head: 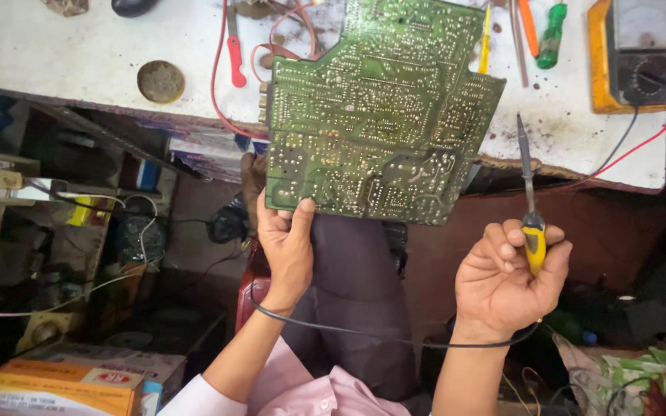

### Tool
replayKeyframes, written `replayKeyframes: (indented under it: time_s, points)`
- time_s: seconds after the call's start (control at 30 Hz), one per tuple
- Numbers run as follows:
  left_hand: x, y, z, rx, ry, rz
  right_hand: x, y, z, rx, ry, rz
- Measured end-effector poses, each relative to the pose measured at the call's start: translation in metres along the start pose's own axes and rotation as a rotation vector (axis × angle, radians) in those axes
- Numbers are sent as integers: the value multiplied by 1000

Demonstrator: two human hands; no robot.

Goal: The person holds a green circuit board and uses a magnifying glass to inspect its surface. They then use a soldering iron to touch various points on the board while continuing to inspect with the magnifying glass.

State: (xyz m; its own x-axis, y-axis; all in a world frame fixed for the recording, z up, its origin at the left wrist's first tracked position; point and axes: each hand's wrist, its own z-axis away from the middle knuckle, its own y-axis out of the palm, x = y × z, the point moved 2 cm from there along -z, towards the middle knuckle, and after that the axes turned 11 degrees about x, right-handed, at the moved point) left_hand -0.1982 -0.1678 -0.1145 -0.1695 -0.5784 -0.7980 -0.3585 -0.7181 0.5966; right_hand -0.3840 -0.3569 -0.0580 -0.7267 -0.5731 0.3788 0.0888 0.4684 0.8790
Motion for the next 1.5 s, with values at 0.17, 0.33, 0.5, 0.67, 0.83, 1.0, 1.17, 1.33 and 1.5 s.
replayKeyframes:
  time_s: [0.17,0.33,0.5,0.67,0.83,1.0,1.17,1.33,1.5]
  points:
    - [-4,-3,-2,2,-26,-4,1,5,0,22,-8,13]
    - [-7,-8,4,54,-30,-120,4,8,10,27,-28,49]
    - [-13,-12,28,49,33,-419,5,6,14,13,-34,44]
    - [-32,-36,73,447,-81,-1288,-2,-2,18,-48,-45,-72]
    - [-44,-92,99,869,-67,-1441,-5,-15,17,-132,3,-379]
    - [-57,-132,81,1347,-1022,-1253,-1,-15,14,-99,53,-586]
    - [-113,-96,29,682,-794,-1486,10,-24,13,-123,36,-617]
    - [-140,-60,-20,399,-402,-1535,29,-59,-3,-159,-71,-26]
    - [-163,-60,-62,289,144,-1395,29,-86,-31,-225,-44,132]
